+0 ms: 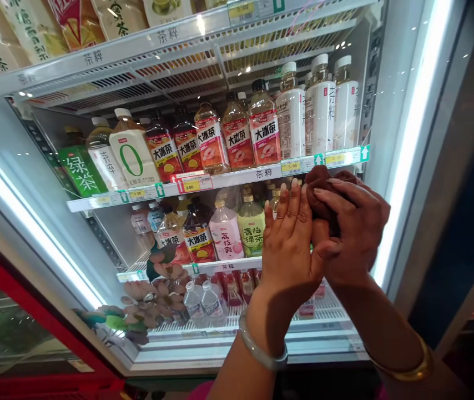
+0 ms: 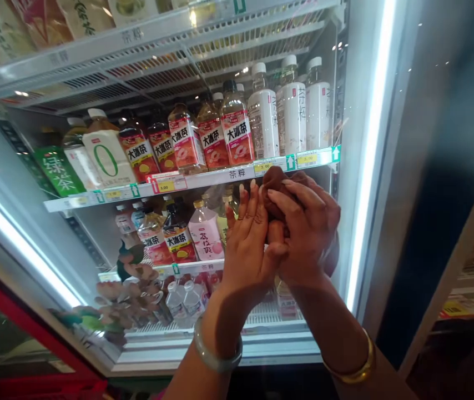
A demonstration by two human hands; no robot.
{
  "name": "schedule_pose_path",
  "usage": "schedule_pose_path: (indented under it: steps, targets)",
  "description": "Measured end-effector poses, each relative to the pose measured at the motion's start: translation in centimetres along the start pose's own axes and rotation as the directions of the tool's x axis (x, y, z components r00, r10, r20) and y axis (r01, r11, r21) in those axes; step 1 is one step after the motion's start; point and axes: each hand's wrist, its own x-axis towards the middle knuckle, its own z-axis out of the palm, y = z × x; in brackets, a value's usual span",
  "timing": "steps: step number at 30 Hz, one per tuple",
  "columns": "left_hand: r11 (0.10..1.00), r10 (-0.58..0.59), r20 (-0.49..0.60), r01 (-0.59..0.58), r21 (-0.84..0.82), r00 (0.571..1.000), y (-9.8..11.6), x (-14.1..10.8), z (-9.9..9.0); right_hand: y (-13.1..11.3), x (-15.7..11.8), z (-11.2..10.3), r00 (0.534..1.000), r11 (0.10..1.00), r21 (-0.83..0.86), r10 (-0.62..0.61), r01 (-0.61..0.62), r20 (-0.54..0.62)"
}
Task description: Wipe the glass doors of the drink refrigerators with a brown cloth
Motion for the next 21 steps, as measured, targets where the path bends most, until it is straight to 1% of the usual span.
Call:
schedule_pose_path:
  steps: [2,3,5,7,9,12,14,16,17,19,20,21]
  targets:
    - [1.0,0.006,0.003,-0.006,0.007,1.0,-0.1,0.0,-0.2,1.8,0.2,-0.3,0.997,0.996,-0.029,-0.079,0.079,-0.01]
    - [1.0,0.002,-0.001,-0.002,0.013,1.0,-0.2,0.0,-0.3,2.9,0.4,-0.4,0.995,0.995,-0.041,-0.097,0.096,-0.034]
    - [0.999,-0.02,-0.013,0.021,0.028,1.0,-0.5,-0.1,-0.8,4.5,0.8,-0.7,0.994,0.998,-0.045,-0.046,0.042,-0.101]
    - [0.998,-0.046,-0.023,0.047,0.046,0.999,-0.9,-0.2,-1.3,4.8,1.1,-0.6,0.988,0.999,-0.02,0.035,-0.038,-0.151]
    - [0.997,-0.047,-0.021,0.048,0.064,0.999,-1.3,-0.4,-1.9,3.6,1.0,-0.1,0.988,0.998,-0.017,0.061,-0.064,-0.143]
    - [0.996,-0.033,-0.007,0.033,0.084,0.999,-2.0,-0.9,-2.8,0.0,0.4,1.2,0.993,0.996,-0.025,0.078,-0.08,-0.087]
    - [0.995,-0.041,0.005,0.04,0.09,0.999,-2.3,-1.1,-3.2,-2.5,-0.2,2.1,0.995,0.998,0.006,0.064,-0.064,-0.075]
    - [0.995,-0.051,0.006,0.05,0.09,0.999,-2.5,-1.3,-3.5,-4.0,-0.6,2.5,0.998,0.999,0.047,0.018,-0.015,-0.061]
    - [0.994,-0.055,0.004,0.054,0.092,0.999,-2.5,-1.4,-3.6,-4.2,-0.7,2.5,0.999,0.998,0.059,-0.014,0.017,-0.047]
    - [0.993,-0.063,-0.002,0.063,0.102,0.998,-2.5,-1.4,-3.7,-3.7,-0.6,2.2,0.998,0.997,0.057,-0.058,0.058,0.007]
    - [0.991,-0.071,-0.006,0.072,0.11,0.997,-2.5,-1.4,-3.8,-3.0,-0.4,1.9,0.998,0.997,0.049,-0.056,0.055,0.02]
    - [0.989,-0.083,-0.013,0.084,0.12,0.996,-2.4,-1.4,-3.9,-2.2,-0.1,1.7,0.999,0.998,0.046,-0.033,0.033,0.003]
